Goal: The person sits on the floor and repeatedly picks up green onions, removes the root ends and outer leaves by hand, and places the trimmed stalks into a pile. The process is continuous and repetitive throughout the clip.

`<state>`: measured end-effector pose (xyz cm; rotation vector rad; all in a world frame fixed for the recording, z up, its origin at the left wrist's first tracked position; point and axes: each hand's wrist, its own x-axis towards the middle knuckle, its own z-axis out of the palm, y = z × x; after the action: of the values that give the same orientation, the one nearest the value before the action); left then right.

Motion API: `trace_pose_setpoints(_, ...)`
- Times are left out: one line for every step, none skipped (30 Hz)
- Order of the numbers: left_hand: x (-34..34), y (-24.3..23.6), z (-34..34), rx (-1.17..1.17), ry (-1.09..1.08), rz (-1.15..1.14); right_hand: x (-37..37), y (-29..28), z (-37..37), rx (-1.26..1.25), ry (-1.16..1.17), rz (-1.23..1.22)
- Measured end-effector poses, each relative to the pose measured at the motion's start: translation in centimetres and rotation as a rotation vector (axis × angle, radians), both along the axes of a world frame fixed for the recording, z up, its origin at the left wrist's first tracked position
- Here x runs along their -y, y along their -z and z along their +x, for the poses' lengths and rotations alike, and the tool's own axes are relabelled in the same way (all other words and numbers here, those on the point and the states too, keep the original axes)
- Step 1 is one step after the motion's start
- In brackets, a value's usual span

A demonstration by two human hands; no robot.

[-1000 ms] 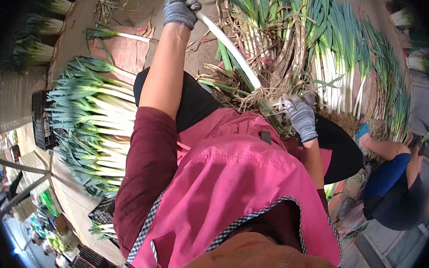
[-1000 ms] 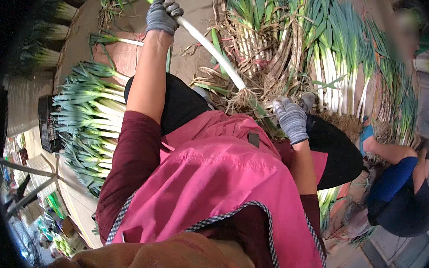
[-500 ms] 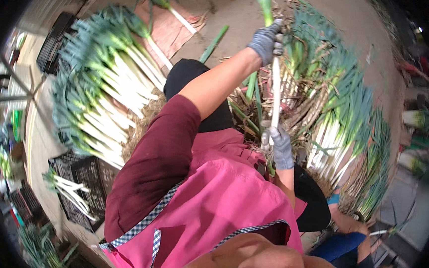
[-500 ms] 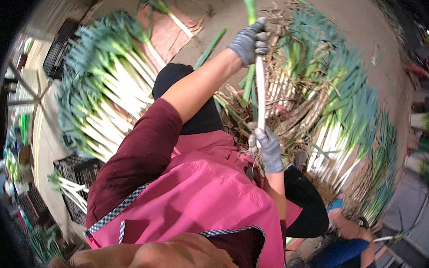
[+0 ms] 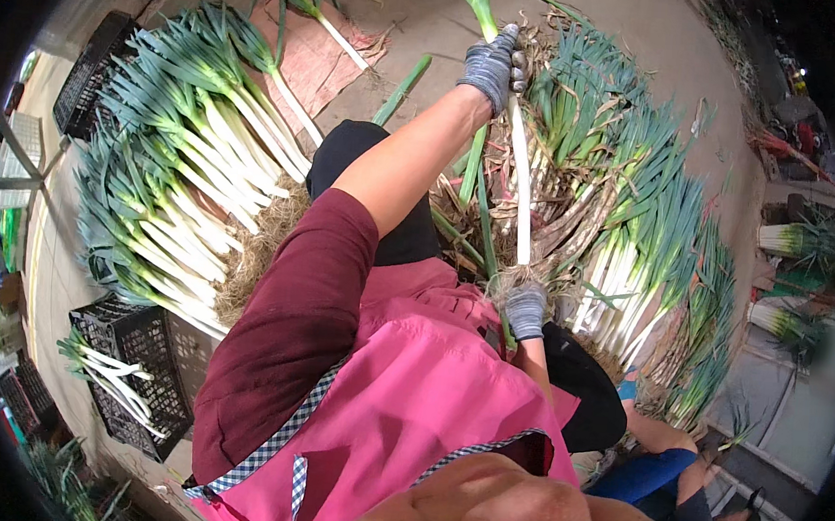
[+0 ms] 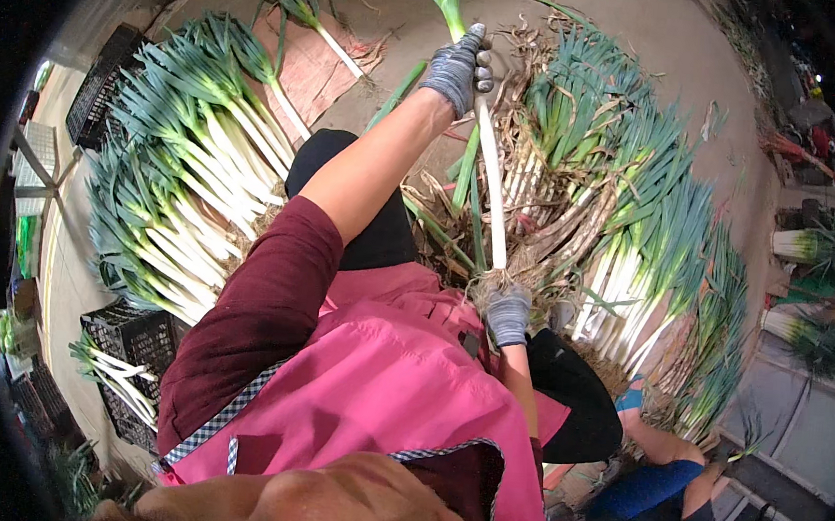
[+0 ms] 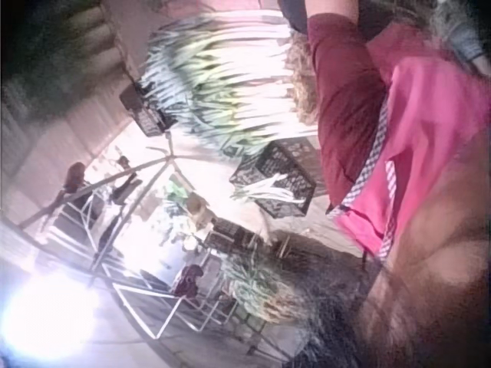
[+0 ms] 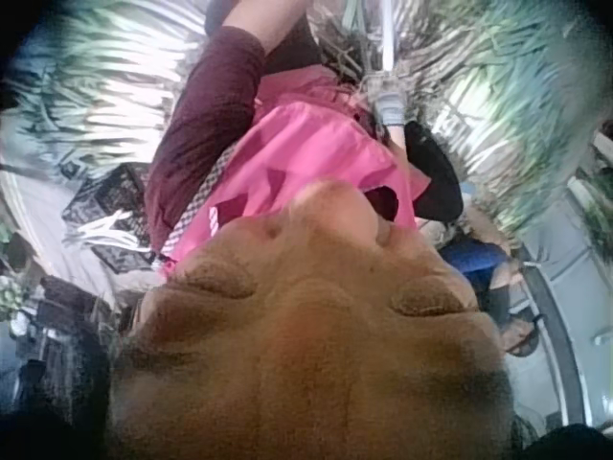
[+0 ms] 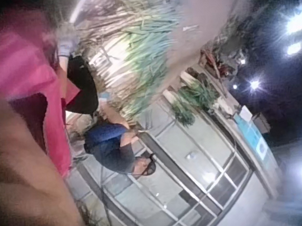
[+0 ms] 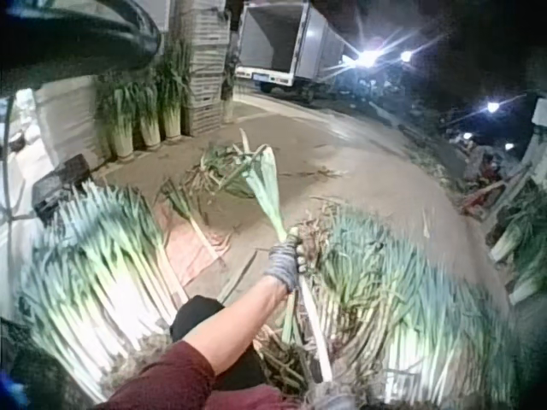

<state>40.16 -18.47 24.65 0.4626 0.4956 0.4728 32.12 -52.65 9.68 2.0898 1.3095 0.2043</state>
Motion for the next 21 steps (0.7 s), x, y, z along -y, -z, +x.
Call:
trace_pose_setpoints(0.1,0.1,-0.2,-0.053,-0.037,0.048,0.6,0.1,0.0,-0.518,0.441,0.289)
trace_pose_setpoints(-0.2,0.3,-0.4,-0.113,-0.095,0.1,-1.6,-4.7,0.0,-0.558,0.509,0.335)
trace_pose_setpoints(-0.2,1.0,0.1,-0.113,-0.125,0.141,-1.9,-5.3,0.6,-0.646,0.579,0.709)
trace_pose_setpoints(-0.3,1.7,0.2,-0.114,-0.154,0.197,-2.1,-5.0,1.3,-0.708,0.544,0.948)
trace_pose_setpoints(-0.3,2.3,0.3,-0.172,-0.202,0.216,-2.4,-4.8,2.3,-0.77,0.47,1.175)
trace_pose_setpoints(-0.4,2.4,0.6,-0.224,-0.239,0.237,-3.0,-4.2,3.6,-0.783,0.299,1.278)
trace_pose_setpoints(-0.6,2.1,0.1,-0.228,-0.257,0.248,-4.9,-6.9,2.5,-1.112,0.56,1.285)
trace_pose_setpoints(-1.2,2.5,0.0,-0.243,-0.27,0.286,-6.9,-7.5,2.1,-1.15,0.417,1.259)
trace_pose_setpoints(-1.3,1.8,-0.6,-0.25,-0.277,0.289,-8.2,-7.7,1.7,-0.92,0.354,1.087)
trace_pose_setpoints(-1.8,1.2,-1.3,-0.26,-0.292,0.296,-9.6,-7.6,1.2,-0.698,0.279,0.917)
trace_pose_setpoints(-2.7,1.6,-1.5,-0.292,-0.308,0.355,-11.3,-7.6,0.7,-0.809,0.288,0.966)
trace_pose_setpoints(-3.6,1.8,-1.7,-0.312,-0.369,0.413,-12.8,-6.4,0.8,-0.875,0.294,0.981)
trace_pose_setpoints(-4.5,1.9,-2.0,-0.335,-0.432,0.471,-14.0,-5.8,1.0,-0.883,0.24,1.016)
trace_pose_setpoints(-5.5,2.0,-2.3,-0.359,-0.495,0.529,-15.3,-5.2,1.3,-0.892,0.186,1.052)
trace_pose_setpoints(-5.4,0.2,-4.2,-0.52,-0.573,0.72,-17.1,-4.9,1.8,-0.865,0.046,1.088)
trace_pose_setpoints(-5.8,0.3,-4.6,-0.583,-0.738,0.947,-18.9,-4.9,3.0,-0.88,-0.054,0.929)
trace_pose_setpoints(-6.3,0.5,-4.7,-0.647,-0.9,1.175,-20.9,-4.9,3.2,-1.372,0.231,1.083)
trace_pose_setpoints(-7.0,1.0,-5.2,-0.738,-1.072,1.432,-23.9,-4.9,2.9,-1.899,0.543,1.173)
trace_pose_setpoints(-5.9,0.0,-5.1,-0.596,-0.993,1.481,-25.9,-1.9,5.5,-1.556,0.065,1.231)
trace_pose_setpoints(-3.8,-1.4,-4.8,-0.434,-0.895,1.519,-27.6,1.0,8.4,-1.152,-0.353,1.234)
trace_pose_setpoints(-2.0,-2.4,-5.4,-0.437,-0.746,1.644,-30.7,0.2,8.7,-1.216,-0.074,1.122)
